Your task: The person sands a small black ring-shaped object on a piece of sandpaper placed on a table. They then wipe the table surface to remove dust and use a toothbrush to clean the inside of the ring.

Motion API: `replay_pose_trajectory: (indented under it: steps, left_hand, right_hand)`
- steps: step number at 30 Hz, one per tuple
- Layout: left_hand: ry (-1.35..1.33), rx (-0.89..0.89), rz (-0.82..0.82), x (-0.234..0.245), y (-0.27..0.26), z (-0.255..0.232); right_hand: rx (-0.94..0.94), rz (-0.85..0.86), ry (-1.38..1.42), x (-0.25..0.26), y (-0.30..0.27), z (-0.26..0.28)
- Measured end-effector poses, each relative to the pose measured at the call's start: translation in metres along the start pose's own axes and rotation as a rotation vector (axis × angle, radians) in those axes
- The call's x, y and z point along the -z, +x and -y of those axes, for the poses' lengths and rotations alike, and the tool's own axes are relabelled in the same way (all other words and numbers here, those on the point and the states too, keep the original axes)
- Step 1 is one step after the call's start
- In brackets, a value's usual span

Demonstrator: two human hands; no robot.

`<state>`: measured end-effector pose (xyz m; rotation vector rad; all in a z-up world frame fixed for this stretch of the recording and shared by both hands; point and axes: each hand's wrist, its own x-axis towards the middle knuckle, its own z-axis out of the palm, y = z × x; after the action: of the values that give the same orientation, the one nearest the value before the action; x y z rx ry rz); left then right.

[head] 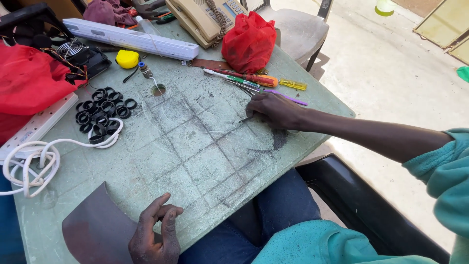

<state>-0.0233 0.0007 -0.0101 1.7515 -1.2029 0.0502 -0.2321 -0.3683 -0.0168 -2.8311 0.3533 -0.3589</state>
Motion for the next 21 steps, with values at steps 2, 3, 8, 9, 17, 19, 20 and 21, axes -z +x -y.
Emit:
replay_pose_trajectory:
  steps: [2,3,8,9,17,19,20,21]
  left_hand:
    - [-0.004,0.008,0.015,0.002,0.000,-0.001]
    - [-0.010,0.006,0.028,0.003,0.001,-0.001]
    - [-0.040,-0.043,0.027,0.000,0.008,0.004]
    - [-0.041,-0.037,0.041,-0.002,0.010,0.005]
    - [0.024,0.059,0.085,-0.003,-0.004,-0.002]
    - [-0.011,0.057,0.063,0.003,-0.005,-0.002]
    - [-0.019,0.083,0.046,0.005,-0.003,-0.002]
    - [-0.029,0.109,0.034,0.006,-0.002,-0.003]
  right_hand:
    - [0.058,0.037,0.024,0.006,-0.011,0.007]
    - [0.114,0.067,0.043,0.009,-0.013,0.010]
    - [0.211,0.323,0.152,0.045,-0.019,0.016]
    - [0.227,0.276,0.184,0.047,-0.022,0.018]
    - [0.496,0.217,0.113,0.020,0.009,0.037]
    - [0.544,0.263,0.109,0.023,0.004,0.035]
    - [0.555,0.297,0.086,0.024,-0.001,0.031]
    - [0.560,0.332,0.064,0.025,-0.009,0.026]
